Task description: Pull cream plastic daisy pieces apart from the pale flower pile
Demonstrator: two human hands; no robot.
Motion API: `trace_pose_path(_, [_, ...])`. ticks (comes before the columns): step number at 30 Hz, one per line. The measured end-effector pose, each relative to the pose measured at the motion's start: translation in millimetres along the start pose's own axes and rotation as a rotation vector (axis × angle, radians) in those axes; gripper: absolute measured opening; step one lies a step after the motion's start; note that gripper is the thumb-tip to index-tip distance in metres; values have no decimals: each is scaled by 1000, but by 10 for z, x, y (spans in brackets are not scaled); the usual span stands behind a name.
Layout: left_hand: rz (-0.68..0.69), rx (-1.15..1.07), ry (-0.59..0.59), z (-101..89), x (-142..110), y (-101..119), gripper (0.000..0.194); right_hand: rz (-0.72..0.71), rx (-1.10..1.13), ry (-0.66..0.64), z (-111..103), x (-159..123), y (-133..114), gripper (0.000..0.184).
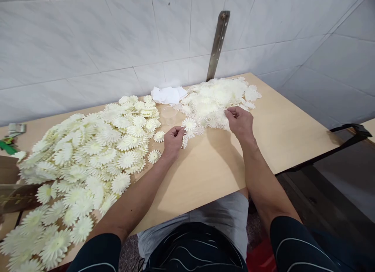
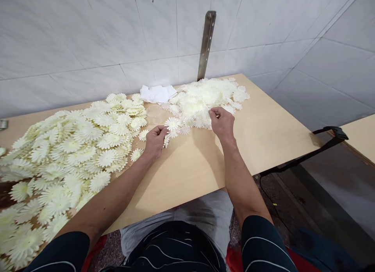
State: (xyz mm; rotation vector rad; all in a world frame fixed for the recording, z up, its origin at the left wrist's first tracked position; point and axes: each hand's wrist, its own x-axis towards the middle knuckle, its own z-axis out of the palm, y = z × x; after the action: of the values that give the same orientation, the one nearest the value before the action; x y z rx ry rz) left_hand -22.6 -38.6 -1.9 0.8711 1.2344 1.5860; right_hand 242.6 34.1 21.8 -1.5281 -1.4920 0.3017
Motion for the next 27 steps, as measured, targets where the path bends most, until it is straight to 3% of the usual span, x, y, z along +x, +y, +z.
trace_pose_path(3, [-2, -9, -18, 16, -16, -10, 21, -99, -158, 109, -17, 65, 107, 30])
trace_pose_path(6, [0, -7, -54, 28, -34, -10, 26, -111, -81, 108, 9, -29, -45, 39])
trace_pose_path(8, [11, -5, -65, 31, -43, -7, 29, -39, 126, -101, 53, -182, -272, 48])
trace_pose_path(11, [36, 7, -64, 25, -50, -2, 32, 135, 453, -666, 132, -429, -631, 63])
trace_pose_path(12, [43, 12, -65, 22, -51, -1, 33, 164, 523, -794, 156, -489, -721, 65])
trace_pose_path(14, [49, 21, -69, 17, -52, -4, 33, 178, 602, -914, 200, -563, -837, 66])
trace_pose_path(22, [62, 61, -58, -6, -36, -16, 26, 159, 505, -777, 280, -513, -746, 62])
trace_pose_path(24, [46, 63, -55, -14, -32, -12, 26, 160, 463, -667, 235, -446, -663, 63])
trace_pose_path(27, [49, 81, -61, -15, -33, -8, 27, 183, 423, -403, 111, -297, -502, 63])
